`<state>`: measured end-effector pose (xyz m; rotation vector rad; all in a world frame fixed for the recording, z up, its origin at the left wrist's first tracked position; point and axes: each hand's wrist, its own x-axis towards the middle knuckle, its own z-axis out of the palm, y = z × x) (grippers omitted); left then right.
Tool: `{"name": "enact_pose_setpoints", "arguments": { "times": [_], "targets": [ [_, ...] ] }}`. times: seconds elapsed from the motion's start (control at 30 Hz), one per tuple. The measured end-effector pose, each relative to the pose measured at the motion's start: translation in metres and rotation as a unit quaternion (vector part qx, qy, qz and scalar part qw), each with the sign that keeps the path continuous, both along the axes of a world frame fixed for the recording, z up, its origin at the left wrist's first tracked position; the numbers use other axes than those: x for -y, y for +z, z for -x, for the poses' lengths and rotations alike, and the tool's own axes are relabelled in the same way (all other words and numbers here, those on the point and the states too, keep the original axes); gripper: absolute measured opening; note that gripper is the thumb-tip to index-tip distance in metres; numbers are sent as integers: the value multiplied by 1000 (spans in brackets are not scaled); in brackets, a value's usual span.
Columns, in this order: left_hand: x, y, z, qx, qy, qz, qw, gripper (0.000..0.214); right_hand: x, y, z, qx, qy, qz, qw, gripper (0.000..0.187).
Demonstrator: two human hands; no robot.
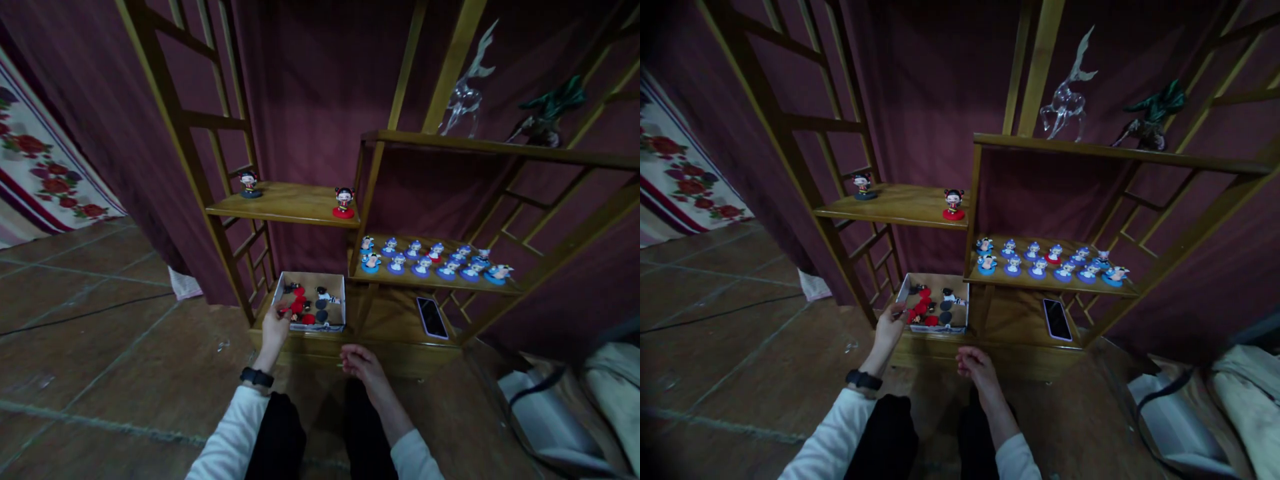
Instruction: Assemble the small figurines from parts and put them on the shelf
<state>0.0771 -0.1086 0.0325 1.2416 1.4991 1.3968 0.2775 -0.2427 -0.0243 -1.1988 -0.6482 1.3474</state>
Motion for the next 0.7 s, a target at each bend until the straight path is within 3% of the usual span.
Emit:
{"name": "enact_pose_setpoints", "arguments": {
  "times": [0.13, 0.33, 0.5, 0.7],
  "targets": [
    [-31, -11, -13, 58, -1, 16, 998, 20, -31, 1, 10, 53, 11, -17, 998, 33],
    [-65, -24, -5, 178, 14, 53, 982, 20, -119, -3, 8, 231, 2, -51, 972, 24],
    [-74, -19, 13, 310, 45, 47, 949, 23, -176, -23, 1, 406, 8, -19, 913, 23],
    [-79, 1, 37, 370, 58, 33, 926, 24, -213, -45, 6, 579, 24, 8, 815, 24]
  ]
}}
